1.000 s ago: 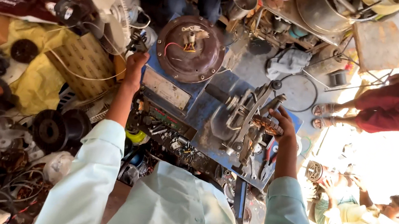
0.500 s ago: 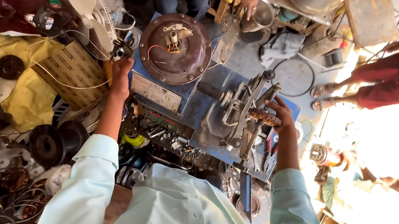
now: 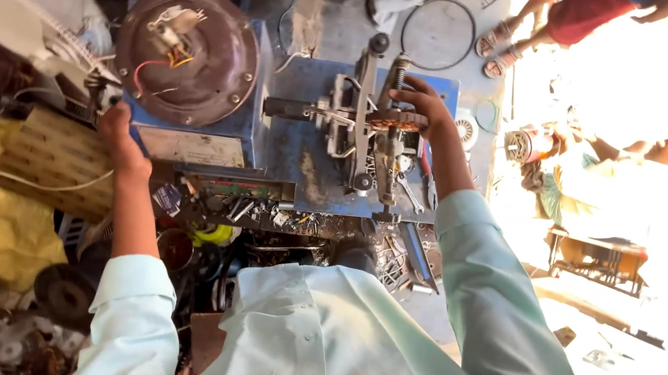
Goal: Operating a manual winding machine to wind copper wire onto a ceiling fan stator.
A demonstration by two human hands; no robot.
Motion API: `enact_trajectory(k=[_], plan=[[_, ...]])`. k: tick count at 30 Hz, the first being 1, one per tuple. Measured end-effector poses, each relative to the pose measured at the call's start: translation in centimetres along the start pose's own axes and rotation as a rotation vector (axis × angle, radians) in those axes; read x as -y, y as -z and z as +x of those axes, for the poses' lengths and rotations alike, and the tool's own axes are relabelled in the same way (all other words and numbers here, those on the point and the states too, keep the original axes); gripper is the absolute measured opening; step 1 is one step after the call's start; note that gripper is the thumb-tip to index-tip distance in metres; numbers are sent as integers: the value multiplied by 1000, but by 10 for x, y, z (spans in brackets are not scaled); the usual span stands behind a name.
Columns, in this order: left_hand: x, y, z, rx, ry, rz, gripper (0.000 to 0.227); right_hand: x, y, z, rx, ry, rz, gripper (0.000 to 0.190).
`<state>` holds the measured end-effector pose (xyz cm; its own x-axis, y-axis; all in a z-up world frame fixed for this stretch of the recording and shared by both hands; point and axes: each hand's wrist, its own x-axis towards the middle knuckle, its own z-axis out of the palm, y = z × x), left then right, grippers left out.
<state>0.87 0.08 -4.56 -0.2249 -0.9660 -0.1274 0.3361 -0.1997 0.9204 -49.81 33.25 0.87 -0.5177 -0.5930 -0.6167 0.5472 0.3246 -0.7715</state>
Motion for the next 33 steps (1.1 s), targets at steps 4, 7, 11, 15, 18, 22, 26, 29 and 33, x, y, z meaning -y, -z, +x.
enact_trajectory(k=[4, 7, 11, 15, 18, 22, 26, 29, 33], plan=[[-7, -6, -2, -21, 23, -7, 48, -6, 2, 6, 89, 22, 46, 80], [-3, -1, -4, -23, 15, -2, 47, -50, 25, 30, -115, 115, 188, 62], [-22, -17, -11, -27, -63, 80, 36, -123, 40, 19, -816, 471, -512, 45], [-72, -92, -94, -127, -401, 474, 31, -148, 1, -1, -643, 518, -954, 76], [-75, -149, -163, -383, -714, 932, 25, -124, -27, -26, -683, 216, -1133, 76], [-80, -238, -220, 553, -780, 770, 12, -94, -38, -56, -680, 437, -990, 102], [-95, -353, -243, 1120, -782, 642, 14, -98, -4, -54, -562, 218, -941, 70], [-97, -400, -235, 1141, -718, 575, 13, -241, 93, 78, -544, 404, -1149, 23], [-118, -430, -203, 1096, -616, 693, 15, -74, 16, -85, -603, 669, -638, 71]])
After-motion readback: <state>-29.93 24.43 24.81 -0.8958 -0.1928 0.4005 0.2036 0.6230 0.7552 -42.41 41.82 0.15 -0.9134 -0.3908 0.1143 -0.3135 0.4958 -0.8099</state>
